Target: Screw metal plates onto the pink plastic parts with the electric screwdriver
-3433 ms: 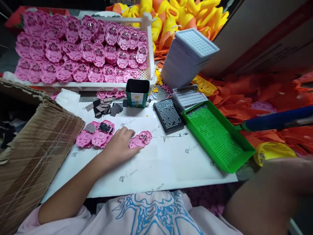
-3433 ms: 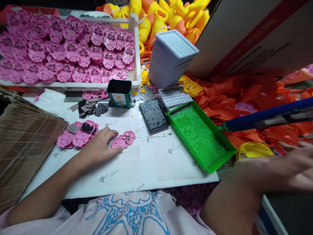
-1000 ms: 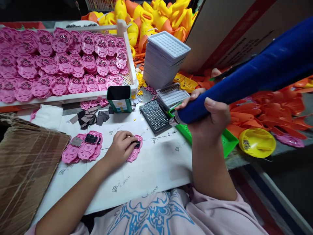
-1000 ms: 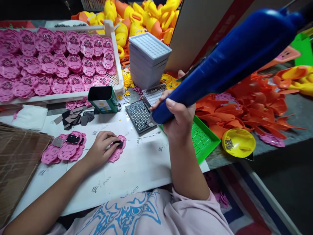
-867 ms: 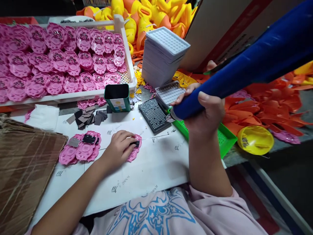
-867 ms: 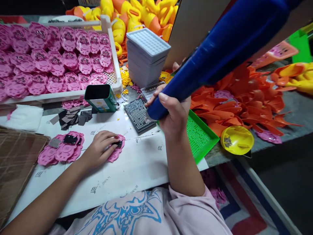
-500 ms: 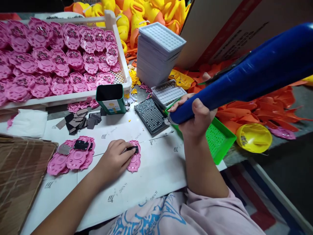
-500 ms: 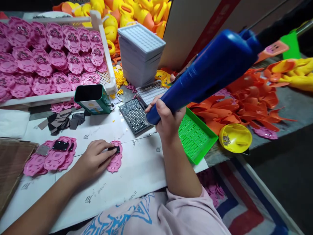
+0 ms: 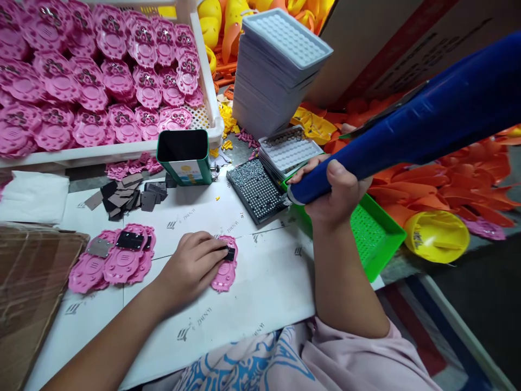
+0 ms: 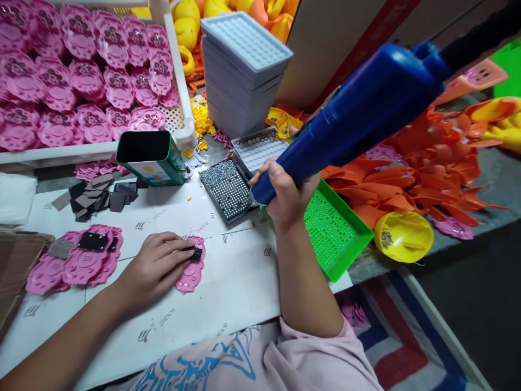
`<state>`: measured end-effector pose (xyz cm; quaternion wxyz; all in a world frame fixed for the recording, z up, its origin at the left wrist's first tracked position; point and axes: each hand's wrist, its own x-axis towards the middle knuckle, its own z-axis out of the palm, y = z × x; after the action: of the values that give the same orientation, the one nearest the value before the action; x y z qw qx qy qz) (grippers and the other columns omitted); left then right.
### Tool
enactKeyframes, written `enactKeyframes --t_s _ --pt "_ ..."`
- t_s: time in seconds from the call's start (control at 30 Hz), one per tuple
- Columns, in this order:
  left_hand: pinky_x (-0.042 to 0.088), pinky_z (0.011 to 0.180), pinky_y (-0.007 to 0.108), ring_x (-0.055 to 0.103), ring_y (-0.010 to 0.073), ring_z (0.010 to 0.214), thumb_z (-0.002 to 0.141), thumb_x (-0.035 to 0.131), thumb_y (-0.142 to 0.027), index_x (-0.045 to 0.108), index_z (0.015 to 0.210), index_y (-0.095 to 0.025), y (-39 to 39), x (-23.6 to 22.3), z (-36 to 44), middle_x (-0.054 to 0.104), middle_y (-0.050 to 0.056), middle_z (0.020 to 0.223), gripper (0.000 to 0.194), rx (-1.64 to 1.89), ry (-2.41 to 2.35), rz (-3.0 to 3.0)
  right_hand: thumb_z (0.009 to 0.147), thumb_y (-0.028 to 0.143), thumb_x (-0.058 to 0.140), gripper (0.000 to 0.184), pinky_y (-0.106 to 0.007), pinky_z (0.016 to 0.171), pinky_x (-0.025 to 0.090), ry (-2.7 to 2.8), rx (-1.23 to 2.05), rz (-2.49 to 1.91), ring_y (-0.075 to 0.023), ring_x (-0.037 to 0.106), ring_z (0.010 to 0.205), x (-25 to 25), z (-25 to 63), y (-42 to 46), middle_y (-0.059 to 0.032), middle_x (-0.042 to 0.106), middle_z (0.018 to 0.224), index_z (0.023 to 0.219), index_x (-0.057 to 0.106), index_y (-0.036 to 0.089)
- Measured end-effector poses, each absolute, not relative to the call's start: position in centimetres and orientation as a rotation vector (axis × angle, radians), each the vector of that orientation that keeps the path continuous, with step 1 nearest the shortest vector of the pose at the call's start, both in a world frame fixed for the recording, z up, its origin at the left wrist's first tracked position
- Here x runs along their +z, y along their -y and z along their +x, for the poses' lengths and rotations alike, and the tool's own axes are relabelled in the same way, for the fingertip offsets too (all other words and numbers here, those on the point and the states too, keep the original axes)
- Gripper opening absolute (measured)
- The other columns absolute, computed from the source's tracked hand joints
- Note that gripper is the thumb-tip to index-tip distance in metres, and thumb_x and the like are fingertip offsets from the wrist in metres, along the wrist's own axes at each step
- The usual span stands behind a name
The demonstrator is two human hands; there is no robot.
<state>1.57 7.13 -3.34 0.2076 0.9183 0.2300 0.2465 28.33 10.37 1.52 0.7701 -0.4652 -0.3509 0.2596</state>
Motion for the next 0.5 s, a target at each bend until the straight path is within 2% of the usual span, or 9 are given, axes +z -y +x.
enactKeyframes --t_s 0.2,0.33,0.5 --pt "0.045 0.084 0.041 0.057 0.0251 0.1 0.09 0.058 -0.008 0.067 0.099 -0.016 -7.3 -3.5 1.7 0.072 0.01 0.107 0.016 0.695 -0.609 2.58 0.062 0.036 0.072 0.024 -0.029 0.043 0.048 0.79 0.589 -0.965 -0.0129 0.055 0.041 1.4 28.4 -10.3 0.0078 0.061 0.054 0.08 0.059 0.028" --pt "0.046 0.081 0.039 0.056 0.0227 0.093 0.09 0.057 -0.008 0.067 0.095 -0.017 -7.3 -3.4 1.9 0.072 0.01 0.103 0.014 0.712 -0.611 2.576 0.062 0.035 0.07 0.021 -0.029 0.043 0.046 0.787 0.575 -0.969 -0.0128 0.055 0.04 1.4 28.5 -10.3 0.0077 0.059 0.054 0.073 0.054 0.027" --pt "0.046 0.081 0.038 0.055 0.0217 0.09 0.09 0.058 -0.01 0.068 0.089 -0.017 -7.1 -3.3 2.1 0.07 0.01 0.099 0.012 0.729 -0.662 2.546 0.06 0.035 0.065 0.013 -0.03 0.045 0.046 0.72 0.672 -1.019 -0.0135 0.059 0.046 2.8 28.6 -9.5 0.0051 0.059 0.058 0.065 0.055 0.027"
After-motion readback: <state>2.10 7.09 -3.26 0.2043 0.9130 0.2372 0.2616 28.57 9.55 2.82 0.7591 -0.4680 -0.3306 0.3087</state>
